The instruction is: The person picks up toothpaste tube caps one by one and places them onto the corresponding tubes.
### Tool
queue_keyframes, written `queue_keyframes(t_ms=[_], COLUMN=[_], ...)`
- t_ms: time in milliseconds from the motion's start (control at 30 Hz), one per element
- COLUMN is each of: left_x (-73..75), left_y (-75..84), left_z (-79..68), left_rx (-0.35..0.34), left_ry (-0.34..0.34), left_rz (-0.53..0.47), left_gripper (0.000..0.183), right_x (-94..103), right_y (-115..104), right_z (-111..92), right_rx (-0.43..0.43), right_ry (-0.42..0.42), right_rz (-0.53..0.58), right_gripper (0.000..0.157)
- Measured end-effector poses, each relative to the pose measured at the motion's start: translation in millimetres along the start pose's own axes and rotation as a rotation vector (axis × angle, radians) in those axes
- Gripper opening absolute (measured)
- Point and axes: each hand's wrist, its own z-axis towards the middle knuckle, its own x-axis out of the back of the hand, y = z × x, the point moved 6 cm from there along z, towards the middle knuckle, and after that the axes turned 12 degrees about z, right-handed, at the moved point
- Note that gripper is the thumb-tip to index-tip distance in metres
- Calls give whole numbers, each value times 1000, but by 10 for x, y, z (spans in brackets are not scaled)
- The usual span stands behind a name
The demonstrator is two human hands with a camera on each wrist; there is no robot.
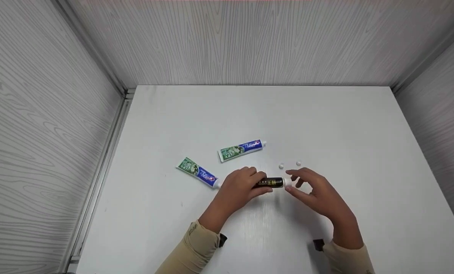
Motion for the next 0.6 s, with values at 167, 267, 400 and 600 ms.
queue_keyframes(t_ms=[167,267,400,600], left_x=[2,11,20,16], left_y=[-9,-9,-5,8], left_z=[4,3,-5,-19], left_rx=[2,1,6,3], left_ry=[3,9,0,-15], left_rz=[-3,-2,5,15], left_gripper=[37,37,36,38], right_x=[31,34,24,0], right_y=[-21,-32,-52,-74], right_z=[-16,-14,-5,10], right_rx=[107,118,135,148], right_ry=[6,5,0,-2], right_rz=[20,32,56,53], right_gripper=[44,42,38,31])
